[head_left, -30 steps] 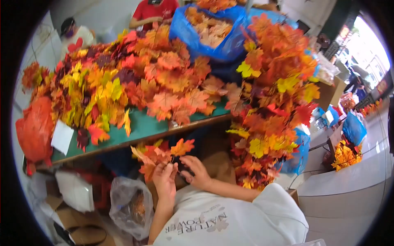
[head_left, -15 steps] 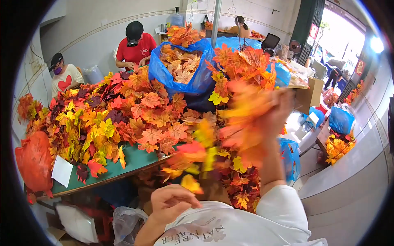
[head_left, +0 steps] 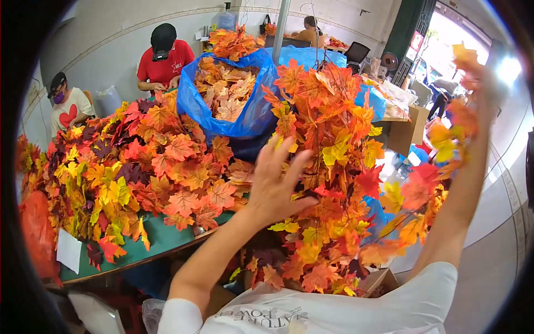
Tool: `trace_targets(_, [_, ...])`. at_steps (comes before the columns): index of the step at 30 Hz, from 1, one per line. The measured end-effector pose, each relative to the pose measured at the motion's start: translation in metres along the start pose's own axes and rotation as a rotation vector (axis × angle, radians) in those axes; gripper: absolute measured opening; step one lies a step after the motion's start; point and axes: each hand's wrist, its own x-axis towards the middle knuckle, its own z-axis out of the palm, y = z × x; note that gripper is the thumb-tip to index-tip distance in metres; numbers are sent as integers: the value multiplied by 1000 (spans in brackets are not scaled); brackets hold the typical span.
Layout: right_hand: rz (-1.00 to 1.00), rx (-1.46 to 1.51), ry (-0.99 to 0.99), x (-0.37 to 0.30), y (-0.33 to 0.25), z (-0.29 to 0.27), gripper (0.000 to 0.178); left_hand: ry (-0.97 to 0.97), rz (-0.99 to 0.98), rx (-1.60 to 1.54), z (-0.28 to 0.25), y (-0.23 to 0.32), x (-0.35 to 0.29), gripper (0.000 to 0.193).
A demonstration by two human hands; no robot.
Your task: The person assembles artificial maple leaf decorations by hand, attaching individual artificial maple leaves to plastic stems and wire to create foliage garland.
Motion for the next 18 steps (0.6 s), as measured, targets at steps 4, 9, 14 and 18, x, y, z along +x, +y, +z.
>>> trace_targets(4, [-214,-298,-255,-70,14,240,24,-68,459,192,58,-14,96,74])
trace_targets(9, [-502,-512,-357,-102,19,311,22,-359,553,465,100,-32,144,59])
trace_targets(14, [-516,-408,-443,-107,47,322,20,-333,532,315,136,-63,123,55])
trace_targets(18, [-416,-369,-476,-115,53,325,17,-245,517,311,143,-75,116,50])
